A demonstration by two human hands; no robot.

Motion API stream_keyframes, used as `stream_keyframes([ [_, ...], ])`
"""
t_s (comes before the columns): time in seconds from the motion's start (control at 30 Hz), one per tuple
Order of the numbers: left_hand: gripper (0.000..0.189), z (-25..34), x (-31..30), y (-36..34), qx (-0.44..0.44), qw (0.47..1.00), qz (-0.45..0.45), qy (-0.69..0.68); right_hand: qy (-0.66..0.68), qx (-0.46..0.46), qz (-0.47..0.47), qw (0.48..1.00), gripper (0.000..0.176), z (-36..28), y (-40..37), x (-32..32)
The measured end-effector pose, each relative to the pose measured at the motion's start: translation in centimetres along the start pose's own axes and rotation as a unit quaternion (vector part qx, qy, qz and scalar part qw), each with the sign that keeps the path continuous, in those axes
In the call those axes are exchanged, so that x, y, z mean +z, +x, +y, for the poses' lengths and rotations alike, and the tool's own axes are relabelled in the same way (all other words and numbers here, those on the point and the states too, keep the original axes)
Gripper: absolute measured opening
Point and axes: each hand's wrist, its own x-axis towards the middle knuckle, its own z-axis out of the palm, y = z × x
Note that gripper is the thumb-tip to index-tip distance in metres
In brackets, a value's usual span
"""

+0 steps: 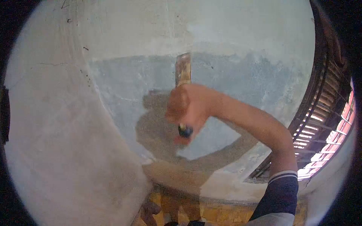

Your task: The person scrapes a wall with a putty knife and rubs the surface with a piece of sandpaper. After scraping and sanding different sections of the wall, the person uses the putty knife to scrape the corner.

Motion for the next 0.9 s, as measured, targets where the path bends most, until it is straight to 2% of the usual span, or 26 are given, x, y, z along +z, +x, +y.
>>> stream_keyframes([
  [0.03,0.05,0.1,0.0,0.4,0.006,1.0,0.002,-0.006,0.028,-0.014,-0.016,0.999,0.045,-0.9,0.5,0.5],
  [0.13,0.047,0.0,0.1,1.2,0.015,1.0,0.003,-0.025,0.014,0.016,0.044,0.999,0.044,3.5,-0.8,-0.5],
  [0.23,0.044,0.5,-1.0,2.3,0.024,0.999,-0.001,-0.032,-0.017,0.05,0.036,0.998,0.042,1.7,0.3,0.3],
  [0.33,0.041,0.7,-1.4,4.4,0.038,0.998,-0.007,-0.047,0.053,0.011,0.086,0.995,0.039,0.9,0.5,0.6],
  [0.43,0.038,0.8,-2.1,5.1,0.039,0.997,-0.015,-0.058,-0.075,0.037,0.035,0.996,0.038,3.4,-0.2,-0.6],
  [0.53,0.035,1.4,-3.4,7.1,0.047,0.996,-0.028,-0.064,-0.083,0.066,0.052,0.993,0.041,0.4,0.2,1.0],
  [0.67,0.032,1.7,-3.4,10.6,0.059,0.993,-0.053,-0.085,-0.01,0.078,0.044,0.996,0.05,-9.8,2.0,5.6],
  [0.7,0.031,1.8,-3.4,11.5,0.061,0.992,-0.06,-0.09,-0.015,0.112,0.009,0.994,0.044,-12.8,2.4,5.7],
  [0.77,0.029,1.9,-3.1,13.0,0.063,0.99,-0.075,-0.1,0.05,0.218,0.102,0.969,0.036,-18.5,1.5,9.2],
  [0.8,0.028,1.9,-2.6,13.9,0.066,0.989,-0.083,-0.107,0.081,0.305,0.151,0.937,0.031,-21.1,1.0,10.8],
  [0.83,0.028,1.8,-1.8,14.8,0.067,0.987,-0.091,-0.116,0.109,0.388,0.199,0.894,0.027,-23.6,0.3,12.1],
  [0.9,0.026,1.3,-0.7,15.8,0.065,0.984,-0.104,-0.129,0.158,0.63,0.241,0.721,0.023,-28.9,-1.3,13.8],
])
